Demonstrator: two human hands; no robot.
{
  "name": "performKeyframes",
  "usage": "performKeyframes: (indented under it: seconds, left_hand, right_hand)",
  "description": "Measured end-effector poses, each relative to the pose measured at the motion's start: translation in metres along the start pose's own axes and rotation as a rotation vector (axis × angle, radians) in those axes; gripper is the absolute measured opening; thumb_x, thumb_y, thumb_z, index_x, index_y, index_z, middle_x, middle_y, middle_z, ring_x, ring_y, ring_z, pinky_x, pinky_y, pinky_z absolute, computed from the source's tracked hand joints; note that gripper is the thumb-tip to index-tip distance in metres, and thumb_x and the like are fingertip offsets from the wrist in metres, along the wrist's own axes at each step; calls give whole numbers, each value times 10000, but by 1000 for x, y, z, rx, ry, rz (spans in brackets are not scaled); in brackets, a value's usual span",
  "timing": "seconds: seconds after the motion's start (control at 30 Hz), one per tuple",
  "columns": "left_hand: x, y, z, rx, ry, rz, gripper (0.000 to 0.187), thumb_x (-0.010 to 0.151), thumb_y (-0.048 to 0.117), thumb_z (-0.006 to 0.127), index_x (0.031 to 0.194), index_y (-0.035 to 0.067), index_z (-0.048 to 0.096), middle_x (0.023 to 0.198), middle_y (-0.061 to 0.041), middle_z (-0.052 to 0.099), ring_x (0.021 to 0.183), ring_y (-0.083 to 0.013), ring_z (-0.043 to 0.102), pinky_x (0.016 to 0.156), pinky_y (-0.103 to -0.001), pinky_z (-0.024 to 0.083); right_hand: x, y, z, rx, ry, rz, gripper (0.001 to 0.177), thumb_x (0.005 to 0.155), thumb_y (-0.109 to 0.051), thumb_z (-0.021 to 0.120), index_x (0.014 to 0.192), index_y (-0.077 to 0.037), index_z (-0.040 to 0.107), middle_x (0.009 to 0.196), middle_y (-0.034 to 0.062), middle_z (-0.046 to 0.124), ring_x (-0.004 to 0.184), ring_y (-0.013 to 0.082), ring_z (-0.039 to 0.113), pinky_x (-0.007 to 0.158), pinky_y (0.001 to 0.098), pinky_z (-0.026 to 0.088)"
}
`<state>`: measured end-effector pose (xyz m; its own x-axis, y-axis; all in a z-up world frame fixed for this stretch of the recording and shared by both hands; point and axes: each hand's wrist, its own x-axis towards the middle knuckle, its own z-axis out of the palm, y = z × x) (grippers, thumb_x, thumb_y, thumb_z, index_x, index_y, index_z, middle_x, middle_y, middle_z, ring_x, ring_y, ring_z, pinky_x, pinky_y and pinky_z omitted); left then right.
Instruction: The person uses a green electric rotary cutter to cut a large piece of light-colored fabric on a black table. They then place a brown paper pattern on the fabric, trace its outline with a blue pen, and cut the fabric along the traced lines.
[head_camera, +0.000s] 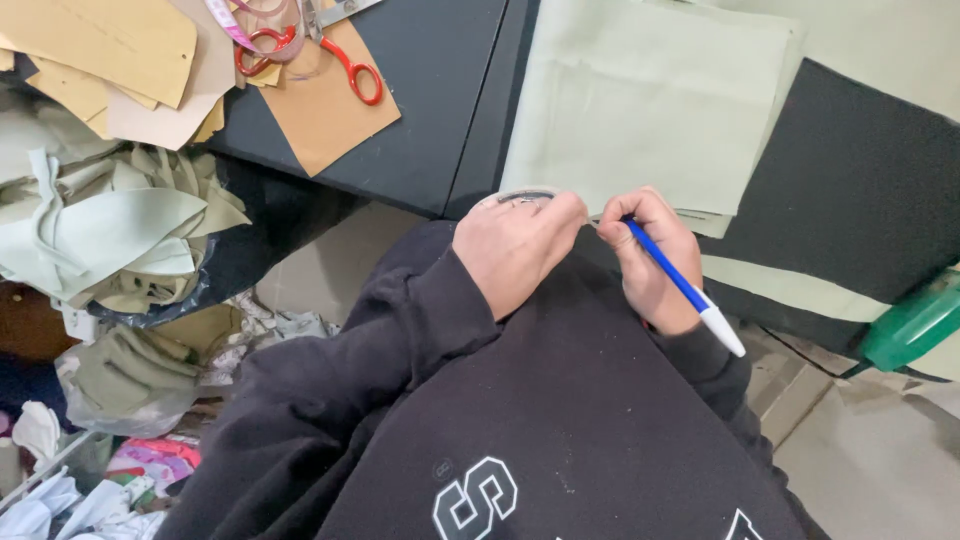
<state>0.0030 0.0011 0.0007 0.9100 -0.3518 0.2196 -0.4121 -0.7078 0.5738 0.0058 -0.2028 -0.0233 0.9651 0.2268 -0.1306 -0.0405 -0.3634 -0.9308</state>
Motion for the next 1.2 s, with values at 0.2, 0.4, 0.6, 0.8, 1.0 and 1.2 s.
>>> performKeyframes:
  seconds: [0.2,0.4,0.6,0.8,1.0,1.2]
  left_hand:
    - [5,-75,-15,200,196,-224,54,1044,181,648,1097,169,643,819,-24,668,687,-234,649,652,-397,462]
    - [-35,-184,-6,828,221,-85,507,1048,247,689,1547,239,599,880,14,613,827,-182,596,870,-390,396]
    - [-33,-158,5,824,334,-179,648,894,256,720,1508,227,518,1204,-42,695,1033,-227,642,1076,-496,348]
    - [-4,-163,77,92,97,-372,409,989,263,721,1363,133,619,1190,-107,698,1068,-315,648,917,-424,509]
    - [62,-193,185,-315,-207,-827,836,623,642,843,1163,17,715,1088,-168,758,987,-295,747,885,-394,578]
    - [88,-143,154,-1061,-182,-613,593,673,377,847,1146,32,750,1093,-137,774,998,-246,725,896,-362,565]
  right_hand:
    - [15,11,-25,-30,-72,-114,76,1004,-69,654,971,-24,603,945,44,577,852,137,566,792,267,462]
    - [117,107,-83,-311,-222,287,207,1036,-253,679,1020,-46,690,855,48,681,766,155,613,700,312,507]
    - [162,132,-63,-752,-149,395,322,813,-298,888,943,-37,752,882,168,743,790,302,686,734,412,535]
    - [166,150,-115,-897,128,133,652,586,-327,1034,955,-4,604,890,209,713,824,416,675,721,492,537]
    - [109,139,-167,-490,214,-56,387,972,-263,885,890,-17,597,813,76,642,772,155,586,703,332,489]
    - [37,178,-141,205,283,-59,223,1226,-121,581,1067,33,597,920,122,687,781,143,605,744,255,479]
